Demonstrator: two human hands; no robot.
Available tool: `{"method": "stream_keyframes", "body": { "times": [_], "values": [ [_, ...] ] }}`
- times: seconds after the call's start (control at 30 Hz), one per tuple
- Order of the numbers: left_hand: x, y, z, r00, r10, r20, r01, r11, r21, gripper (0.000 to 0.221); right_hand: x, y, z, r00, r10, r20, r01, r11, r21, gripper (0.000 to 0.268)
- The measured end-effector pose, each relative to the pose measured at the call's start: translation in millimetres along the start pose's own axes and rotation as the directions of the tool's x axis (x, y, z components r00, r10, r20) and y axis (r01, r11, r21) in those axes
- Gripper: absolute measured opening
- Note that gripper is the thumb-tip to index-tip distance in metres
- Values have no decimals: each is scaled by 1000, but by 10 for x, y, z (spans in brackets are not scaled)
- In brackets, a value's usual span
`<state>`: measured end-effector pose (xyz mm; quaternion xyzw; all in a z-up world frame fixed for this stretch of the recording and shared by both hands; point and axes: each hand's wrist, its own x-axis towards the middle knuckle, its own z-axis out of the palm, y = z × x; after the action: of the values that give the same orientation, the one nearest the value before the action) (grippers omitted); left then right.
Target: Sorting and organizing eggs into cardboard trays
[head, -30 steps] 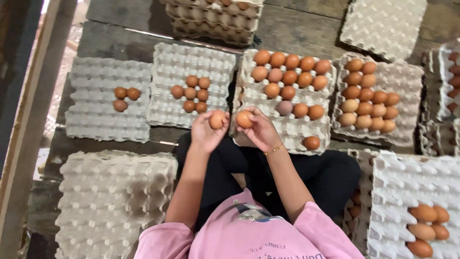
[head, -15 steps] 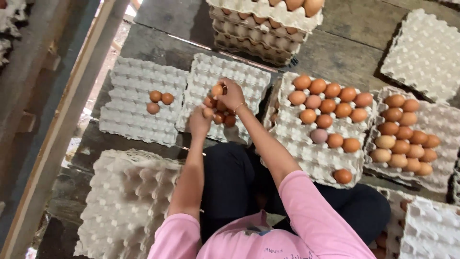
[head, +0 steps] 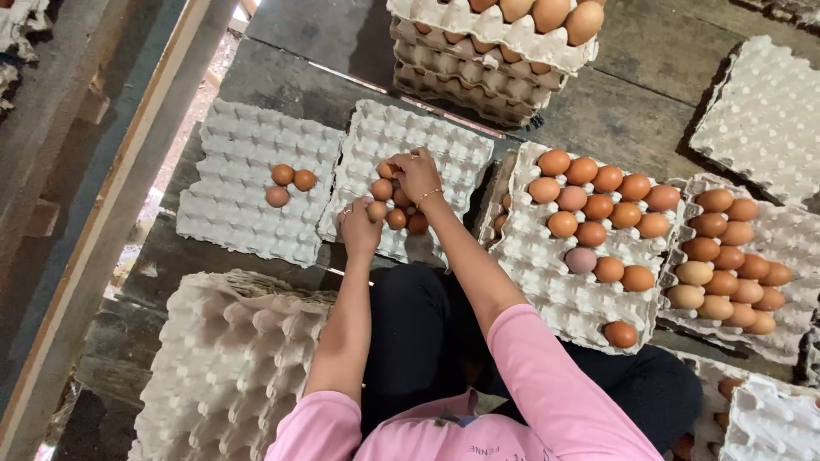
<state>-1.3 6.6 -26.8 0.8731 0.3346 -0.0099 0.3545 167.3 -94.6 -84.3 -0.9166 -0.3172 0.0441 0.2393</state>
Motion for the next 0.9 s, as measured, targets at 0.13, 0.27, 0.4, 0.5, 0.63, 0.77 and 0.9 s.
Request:
{"method": "stream_keyframes", "body": {
  "times": [0.13, 0.27, 0.4, 0.5, 0.63, 0.77, 0.9],
  "values": [
    [-7, -42, -7, 1000, 7, -5, -6, 998, 67, 45, -32, -46, 99, 997, -58, -47, 54, 995, -86, 25],
    [-31, 86, -99, 1000, 16, -22, -14, 993, 113, 43, -19, -37, 131, 985, -117, -126, 97, 983, -159, 20],
    [-8, -38, -3, 993, 101, -63, -85, 971, 222, 47, -183, -344, -375, 996, 88, -25, -89, 995, -38, 34],
    [14, -121, 50, 992, 115, -54, -98, 963, 250, 48, -551, -557, -941, 969, 236, -80, -185, 897, 402, 44],
    [-86, 115, -64, 960, 262, -103, -223, 930, 291, 66, -1548, -574, -1790, 933, 187, -307, -22, 882, 470, 38],
    [-309, 558, -228, 891, 373, -260, -324, 922, 212, 70, -2757, -377, -2598, 872, 318, -371, -119, 874, 470, 33],
    [-621, 1119, -101, 806, 532, -259, -526, 845, 96, 70, -3723, 252, -2868, 748, 403, -527, -398, 908, 130, 24]
  ]
}}
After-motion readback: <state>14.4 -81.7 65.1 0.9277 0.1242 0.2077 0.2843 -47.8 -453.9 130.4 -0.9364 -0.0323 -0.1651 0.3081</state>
